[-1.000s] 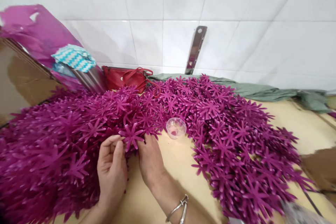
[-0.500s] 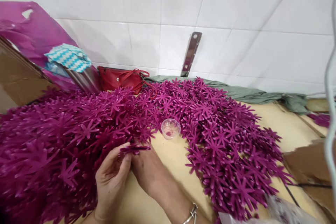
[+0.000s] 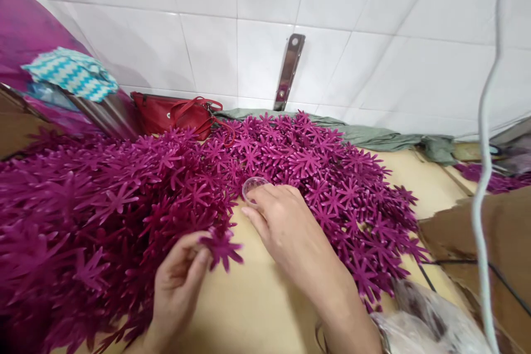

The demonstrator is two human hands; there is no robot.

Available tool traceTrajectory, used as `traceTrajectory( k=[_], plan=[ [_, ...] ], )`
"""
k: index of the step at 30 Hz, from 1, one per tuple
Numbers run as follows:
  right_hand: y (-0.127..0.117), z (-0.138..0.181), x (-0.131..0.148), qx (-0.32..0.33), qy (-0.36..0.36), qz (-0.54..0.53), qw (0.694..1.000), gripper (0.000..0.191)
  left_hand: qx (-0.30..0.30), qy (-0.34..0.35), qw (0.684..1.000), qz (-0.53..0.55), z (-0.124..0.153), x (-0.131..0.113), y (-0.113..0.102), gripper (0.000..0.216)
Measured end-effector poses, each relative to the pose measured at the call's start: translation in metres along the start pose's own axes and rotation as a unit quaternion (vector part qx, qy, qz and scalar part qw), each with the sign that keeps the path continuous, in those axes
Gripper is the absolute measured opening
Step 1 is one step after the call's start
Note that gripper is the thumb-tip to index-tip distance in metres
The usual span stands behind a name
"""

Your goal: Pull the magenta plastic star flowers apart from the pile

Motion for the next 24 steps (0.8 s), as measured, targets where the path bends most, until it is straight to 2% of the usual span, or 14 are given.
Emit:
traceTrajectory(
  k=[3,5,9,15,19,24],
  plan=[
    [0.031,-0.028,-0.018,0.113,0.052,0.033,0.992,0.018,0.187,-0.092,0.978,0.012,0.004,0.014,0.046,0.020],
    [0.051,-0.042,-0.030,0.164,0.089,0.057,0.981,0.017,0.225,-0.146,0.963,0.014,0.007,0.026,0.058,0.024],
    [0.070,-0.058,-0.041,0.190,0.108,0.093,0.971,0.014,0.175,-0.195,0.962,0.080,0.001,0.047,0.054,0.027],
    [0.073,-0.057,-0.042,0.187,0.092,0.100,0.973,0.017,0.031,-0.228,0.938,0.258,-0.008,0.070,0.035,0.034],
    [0.056,-0.055,-0.038,0.147,0.039,0.053,0.987,0.010,-0.034,-0.187,0.946,0.261,-0.019,0.065,0.015,0.037],
    [0.024,-0.041,-0.027,0.098,0.016,0.043,0.994,0.006,-0.045,-0.174,0.951,0.251,-0.027,0.063,0.008,0.038]
  ],
)
Point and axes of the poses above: each hand's wrist, its own z-axis away from the middle knuckle, its own y-axis out of the palm, x = y × z, the point moved 9 cm from there along -z, towards the middle knuckle, and after that the axes turned 13 degrees about x, right-handed, at the moved point
